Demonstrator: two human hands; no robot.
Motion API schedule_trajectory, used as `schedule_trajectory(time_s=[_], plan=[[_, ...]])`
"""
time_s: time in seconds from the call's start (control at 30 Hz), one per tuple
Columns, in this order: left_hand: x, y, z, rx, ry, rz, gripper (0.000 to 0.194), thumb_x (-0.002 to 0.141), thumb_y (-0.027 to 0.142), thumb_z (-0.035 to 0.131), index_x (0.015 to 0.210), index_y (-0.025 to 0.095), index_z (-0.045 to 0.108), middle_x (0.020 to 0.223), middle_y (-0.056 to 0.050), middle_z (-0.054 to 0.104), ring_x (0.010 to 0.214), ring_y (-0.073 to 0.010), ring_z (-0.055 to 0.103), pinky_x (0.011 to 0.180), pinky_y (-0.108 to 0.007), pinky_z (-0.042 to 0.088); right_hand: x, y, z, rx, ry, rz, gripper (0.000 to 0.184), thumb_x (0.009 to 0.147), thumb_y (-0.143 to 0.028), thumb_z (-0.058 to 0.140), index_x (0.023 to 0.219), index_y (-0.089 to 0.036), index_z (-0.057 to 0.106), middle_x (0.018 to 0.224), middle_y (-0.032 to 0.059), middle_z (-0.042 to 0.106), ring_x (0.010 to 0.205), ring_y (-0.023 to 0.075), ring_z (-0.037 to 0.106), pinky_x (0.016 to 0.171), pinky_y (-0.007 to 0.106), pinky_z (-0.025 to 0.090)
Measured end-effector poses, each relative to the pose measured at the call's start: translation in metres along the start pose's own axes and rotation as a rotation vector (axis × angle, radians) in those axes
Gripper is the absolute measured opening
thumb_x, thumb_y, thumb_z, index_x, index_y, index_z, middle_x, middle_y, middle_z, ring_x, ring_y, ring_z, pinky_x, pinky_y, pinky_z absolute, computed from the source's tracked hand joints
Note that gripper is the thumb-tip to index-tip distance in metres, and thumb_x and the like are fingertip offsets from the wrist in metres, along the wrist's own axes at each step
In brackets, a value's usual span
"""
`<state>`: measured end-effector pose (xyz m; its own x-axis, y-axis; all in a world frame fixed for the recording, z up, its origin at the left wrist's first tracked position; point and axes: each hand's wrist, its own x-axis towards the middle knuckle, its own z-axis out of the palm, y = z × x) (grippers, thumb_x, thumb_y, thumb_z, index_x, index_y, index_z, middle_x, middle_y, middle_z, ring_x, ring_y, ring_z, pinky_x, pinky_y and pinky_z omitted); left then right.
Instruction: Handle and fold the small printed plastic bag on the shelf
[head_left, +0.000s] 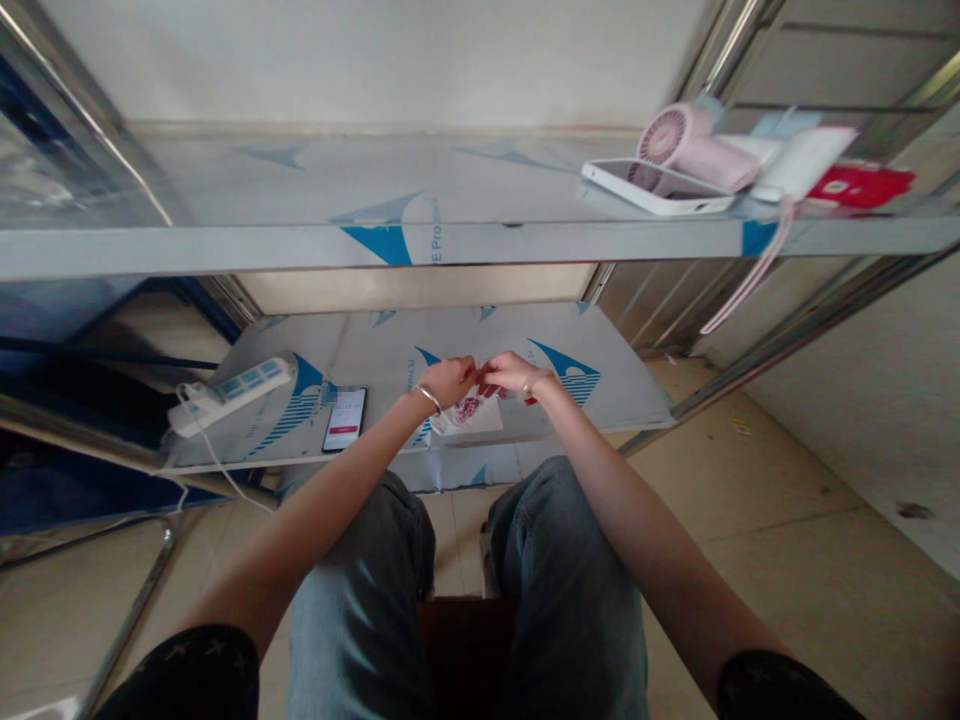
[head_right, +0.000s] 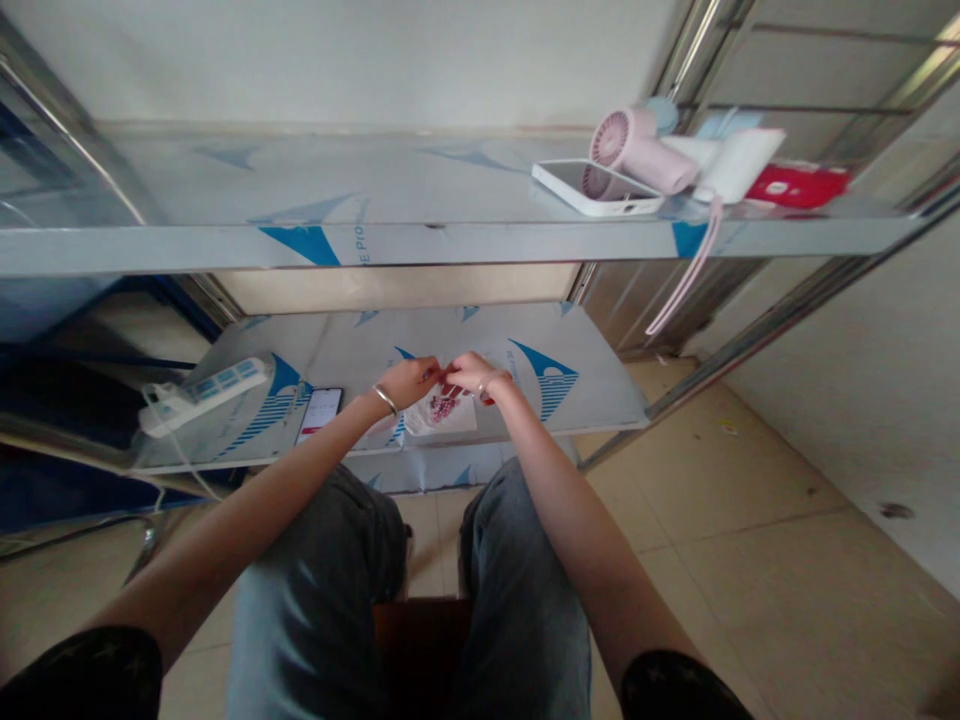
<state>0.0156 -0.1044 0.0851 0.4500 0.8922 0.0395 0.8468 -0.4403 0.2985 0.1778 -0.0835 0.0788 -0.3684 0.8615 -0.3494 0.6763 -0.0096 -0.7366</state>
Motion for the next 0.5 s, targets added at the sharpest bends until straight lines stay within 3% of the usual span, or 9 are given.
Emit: schedule_trajectory(time_s=[0.17,0.33,0.5], plan=[[-0.0013,-0.0017,0.0022,0.049,0.003,0.004,0.03,0.092,0.032,0.04,0.095,0.016,0.065,0.088,-0.009,0.068,0.081,-0.0195,0.063,0.069,-0.026,0.044,-0.0016,-0.001,0.0016,-0.011,-0.015,0.043,0.016,0.083,-0.017,0.055,0.092,-0.014,0.068,0.087,0.0063,0.072,0.075,0.0131,0.066,0.052,0.013,0.045],[-0.0035,-0.0015,-0.0002,-0.049,-0.006,-0.02,0.033,0.092,0.032,0.04,0.097,0.016,0.068,0.087,-0.008,0.07,0.079,-0.0181,0.064,0.068,-0.025,0.045,-0.0068,-0.0072,0.0041,0.187,-0.014,0.043,0.021,0.085,-0.006,0.047,0.092,-0.011,0.066,0.089,0.0083,0.071,0.072,0.0114,0.067,0.062,0.015,0.049],[-0.004,-0.0042,0.0004,-0.139,-0.04,-0.004,0.029,0.087,0.027,0.049,0.105,0.016,0.069,0.091,-0.007,0.071,0.081,-0.0161,0.064,0.071,-0.023,0.045,-0.0014,-0.0008,0.0044,0.277,0.009,0.057,0.021,0.089,-0.008,0.044,0.094,-0.009,0.064,0.095,0.0111,0.07,0.071,0.0113,0.067,0.061,0.017,0.05]])
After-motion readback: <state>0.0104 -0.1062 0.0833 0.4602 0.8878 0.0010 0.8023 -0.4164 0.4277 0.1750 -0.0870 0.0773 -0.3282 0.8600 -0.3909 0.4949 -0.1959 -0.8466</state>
